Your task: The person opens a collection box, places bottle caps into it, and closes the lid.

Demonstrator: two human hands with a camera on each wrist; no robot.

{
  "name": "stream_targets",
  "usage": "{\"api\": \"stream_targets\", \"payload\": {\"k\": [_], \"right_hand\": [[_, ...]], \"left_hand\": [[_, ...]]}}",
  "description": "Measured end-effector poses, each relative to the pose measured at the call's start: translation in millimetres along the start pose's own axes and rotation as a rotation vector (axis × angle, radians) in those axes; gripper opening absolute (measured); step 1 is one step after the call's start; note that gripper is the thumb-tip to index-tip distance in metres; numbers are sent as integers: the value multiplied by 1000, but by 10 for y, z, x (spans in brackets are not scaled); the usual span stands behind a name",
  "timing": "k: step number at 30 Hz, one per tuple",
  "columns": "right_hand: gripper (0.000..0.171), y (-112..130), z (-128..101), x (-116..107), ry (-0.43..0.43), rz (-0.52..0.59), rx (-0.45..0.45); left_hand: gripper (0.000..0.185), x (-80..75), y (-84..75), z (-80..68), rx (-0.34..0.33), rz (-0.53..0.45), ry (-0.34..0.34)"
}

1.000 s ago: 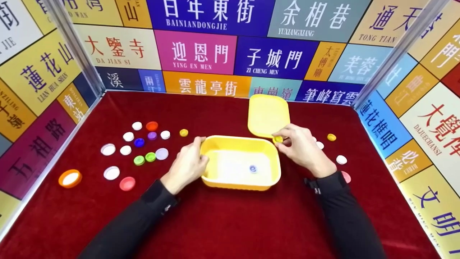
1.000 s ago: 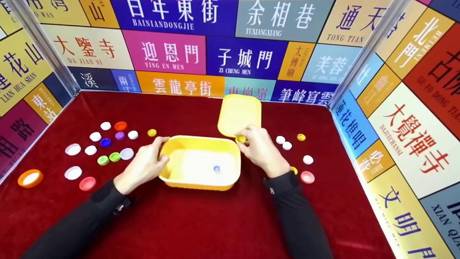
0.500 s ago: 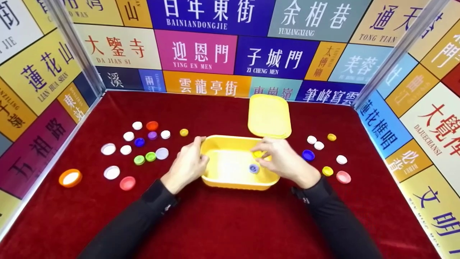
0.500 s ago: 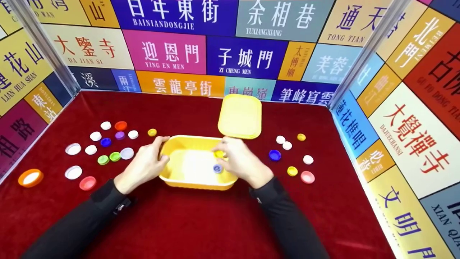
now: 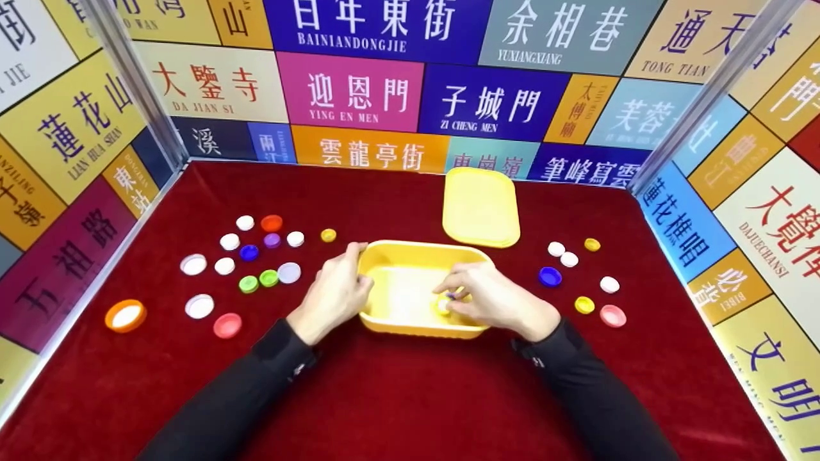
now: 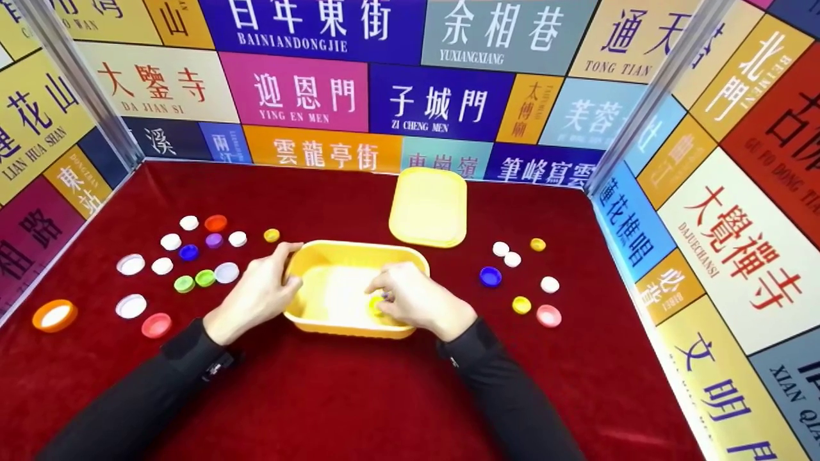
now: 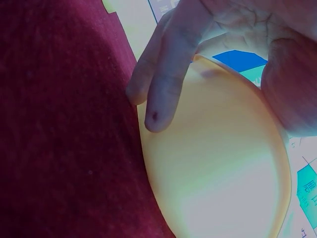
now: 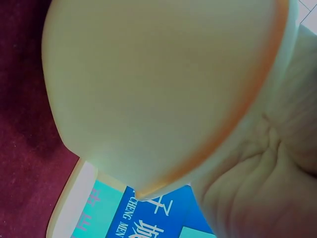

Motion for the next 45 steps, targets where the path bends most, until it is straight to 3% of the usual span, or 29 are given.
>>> {"api": "stream_targets", "payload": {"k": [7,16,23,37,45], "right_hand": [[26,32,4,-41,0,9,1],[28,2,-52,-124,-79,-82,19],[29,-59,-78,-248,-160,-84,4],[29,-347,-299,-608,-349,-53,121],[32,-600,-432,-713,-364,-58,248]], "left_hand": [[56,3,11,4,-6,-7,5],[57,4,2,17,-11,-9,17],[57,1,4,14,-3,6,2],[56,2,3,12,-7,-1,8],[57,4,1,11,-11,-6,16]]}}
Point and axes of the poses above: each hand's wrist, its own z-axis towards the middle knuckle, its own x-axis out of the palm, y = z × x, the point moved 4 cm from there along z, towards the middle knuckle, and after that the axes turned 7 degrees about y, right-handed, at the moved point
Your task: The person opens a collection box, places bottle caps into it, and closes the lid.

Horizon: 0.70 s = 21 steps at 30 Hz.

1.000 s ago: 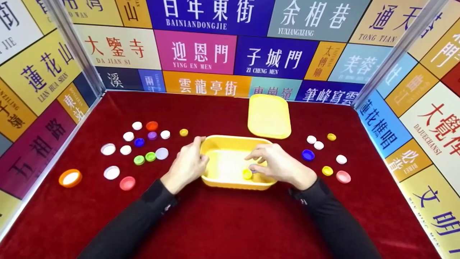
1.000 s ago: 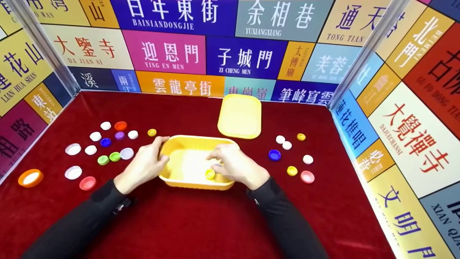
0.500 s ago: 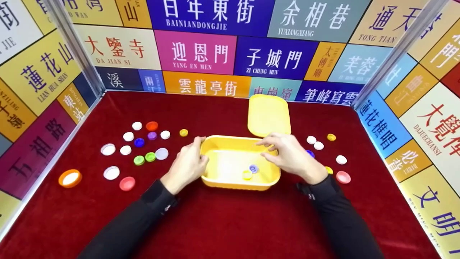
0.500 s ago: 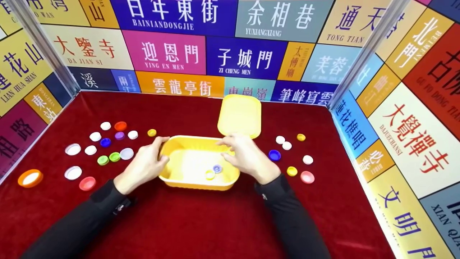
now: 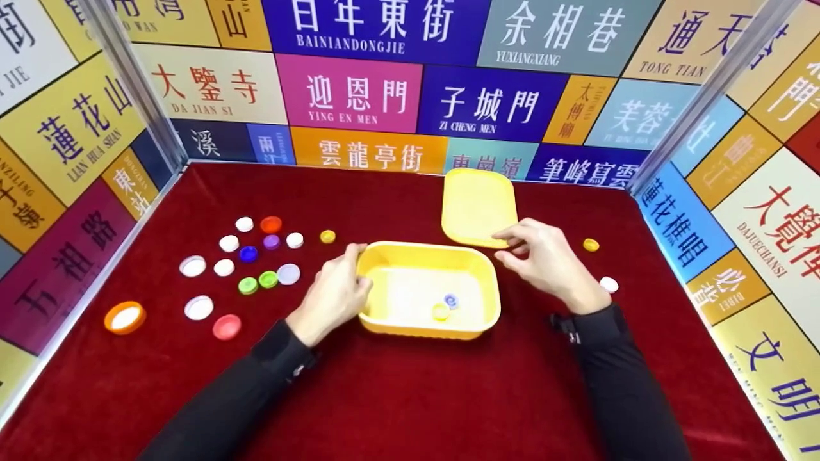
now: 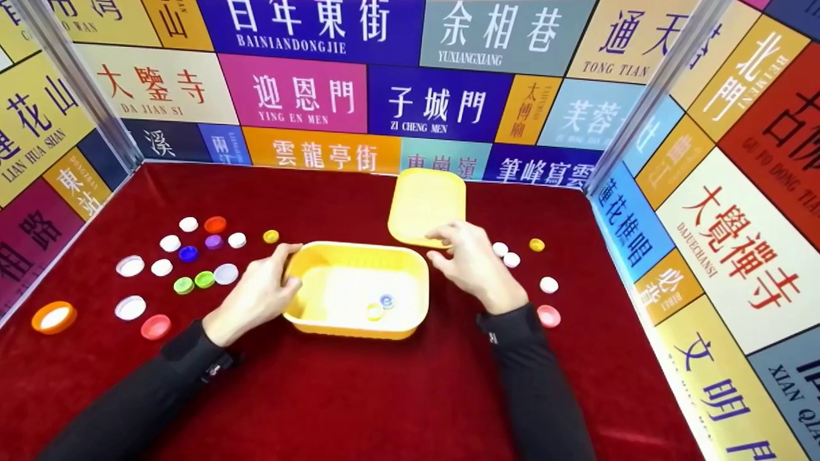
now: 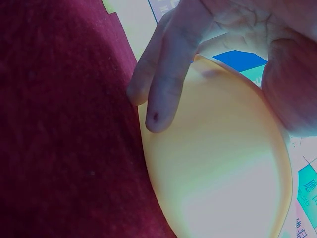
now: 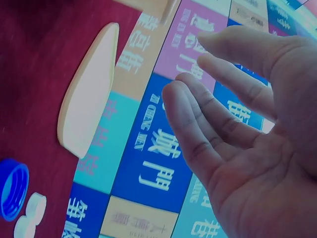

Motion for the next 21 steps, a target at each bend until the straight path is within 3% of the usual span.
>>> {"api": "stream_targets", "payload": {"k": [7,21], "right_hand": [[32,-203,-58,-99,27,-33,96],[41,-575,-199,-85,243,-87,300]], "left_hand": [[56,-2,-1,-2,8,-4,-9],[55,3,7,1,4,-1,-5]]}}
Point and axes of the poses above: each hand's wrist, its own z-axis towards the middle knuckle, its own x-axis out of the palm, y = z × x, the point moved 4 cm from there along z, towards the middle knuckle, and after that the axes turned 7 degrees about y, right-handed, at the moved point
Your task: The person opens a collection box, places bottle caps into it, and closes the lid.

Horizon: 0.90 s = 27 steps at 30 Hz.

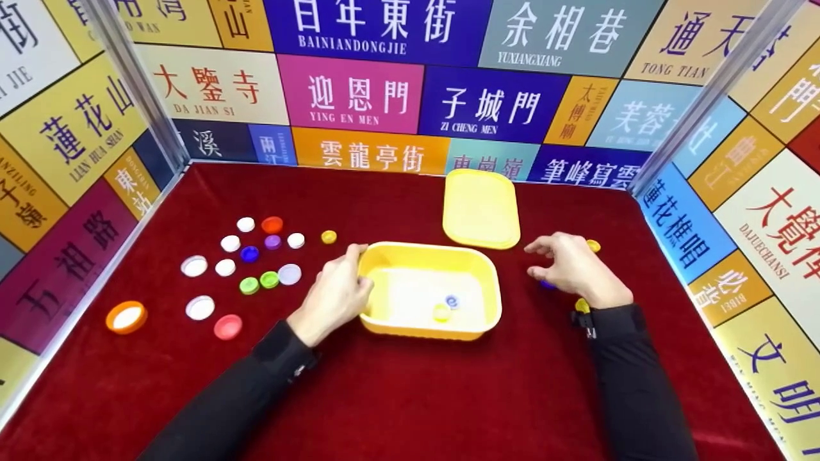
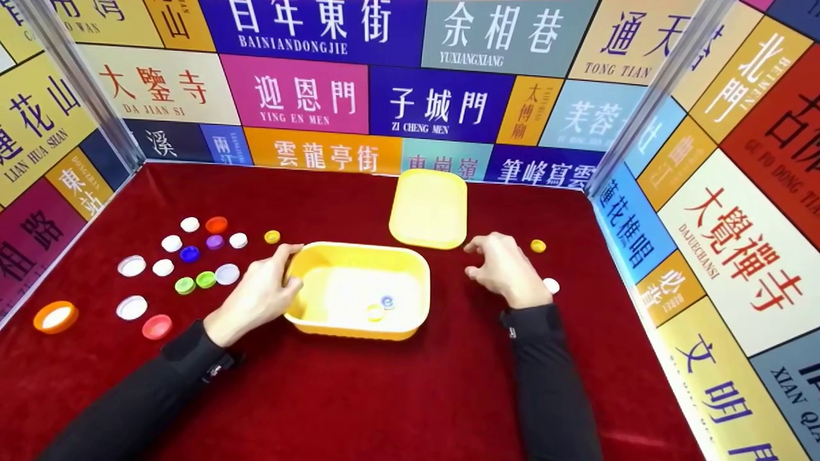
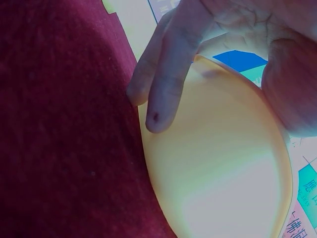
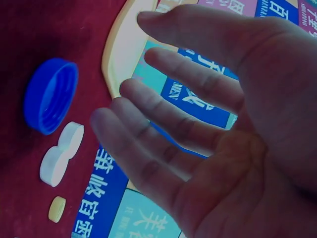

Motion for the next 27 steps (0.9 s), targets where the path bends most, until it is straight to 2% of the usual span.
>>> {"api": "stream_targets", "payload": {"k": [9,16,20,27], "right_hand": [[44,-163,-9,76,86,-2,47],[37,-186,4,100,82,-17,29],[36,-199,-7,92,65,-31,45],[33,-241,-30,91,73,-21,85]], "left_hand": [[56,3,-6,8,-9,6,12],[56,-1,-9,-2,7,-4,-9],[55,-6,-14,-3,20,-9,-19],[55,-6,-10,-9,4,-11,-3]]}}
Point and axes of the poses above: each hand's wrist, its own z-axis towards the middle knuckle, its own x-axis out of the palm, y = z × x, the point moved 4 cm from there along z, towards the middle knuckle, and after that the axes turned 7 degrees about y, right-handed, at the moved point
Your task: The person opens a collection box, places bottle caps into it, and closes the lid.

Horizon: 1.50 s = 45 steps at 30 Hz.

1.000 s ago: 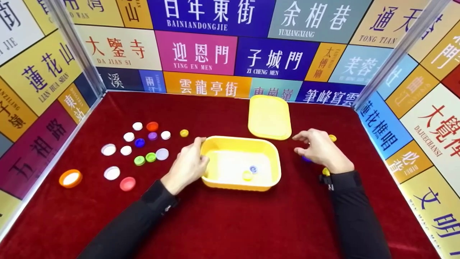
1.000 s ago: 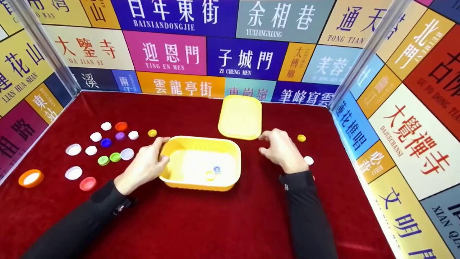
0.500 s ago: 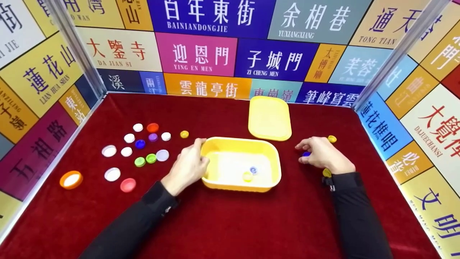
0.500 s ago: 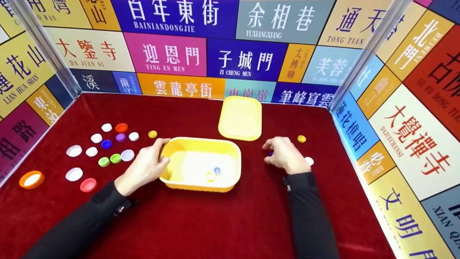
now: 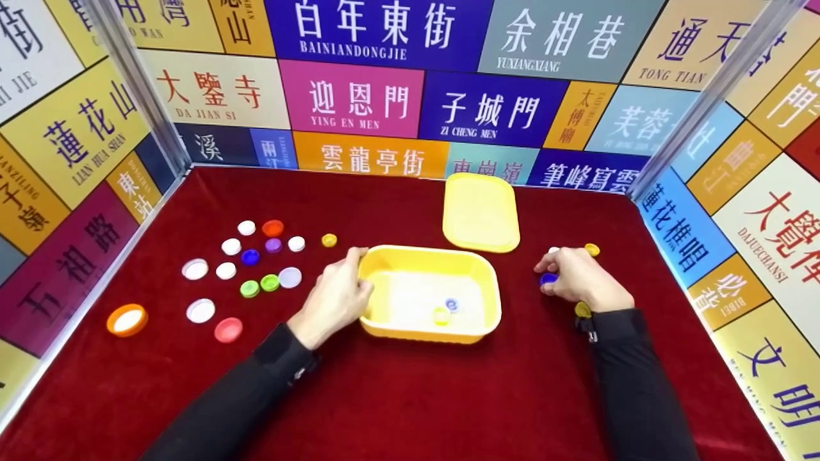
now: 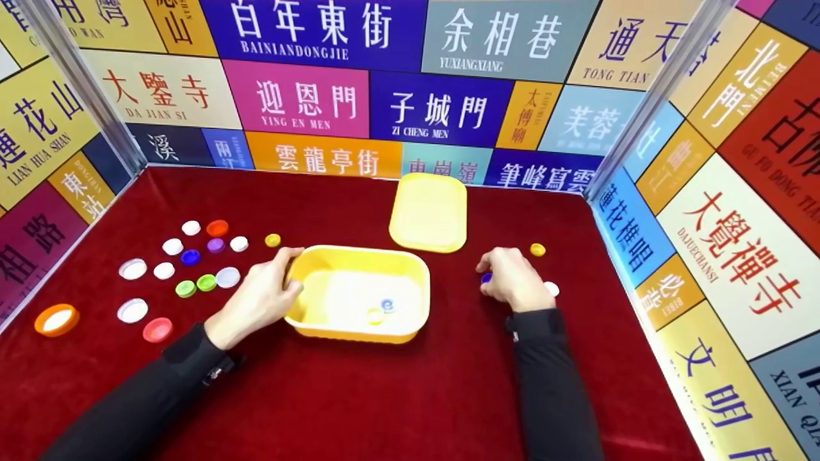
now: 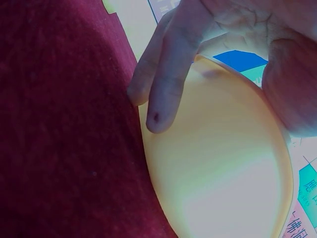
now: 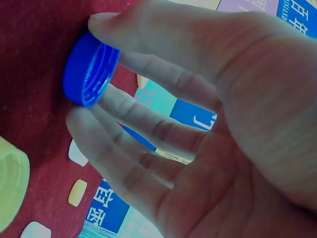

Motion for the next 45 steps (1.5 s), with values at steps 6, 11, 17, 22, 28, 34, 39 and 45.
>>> {"api": "stream_targets", "payload": {"k": [6,11,17,22,28,34,39,45], "right_hand": [[26,-5,8,-30,6,15,3],[26,26,21,-36,1,17,-16],[25,110,13,-41,-36,5,-53],[26,231,-13,-92,-109,-22,-96],[27,443,-67,-158,-195,-28,-182],[26,712,-130,-162,-264,-6,-286],[28,933,-181,-117,-306,5,-353],[27,1178,-207,-4,-342,-33,-451]], "left_hand": [[57,0,-6,12,-12,-2,3],[57,4,-7,11,-13,2,-5],[58,18,4,11,-23,10,-3],[57,18,6,10,-13,24,-19],[56,19,15,9,-20,13,-12],[56,24,20,21,-26,12,-5],[56,24,21,20,-29,17,-5],[56,31,26,16,-20,12,-9]]}}
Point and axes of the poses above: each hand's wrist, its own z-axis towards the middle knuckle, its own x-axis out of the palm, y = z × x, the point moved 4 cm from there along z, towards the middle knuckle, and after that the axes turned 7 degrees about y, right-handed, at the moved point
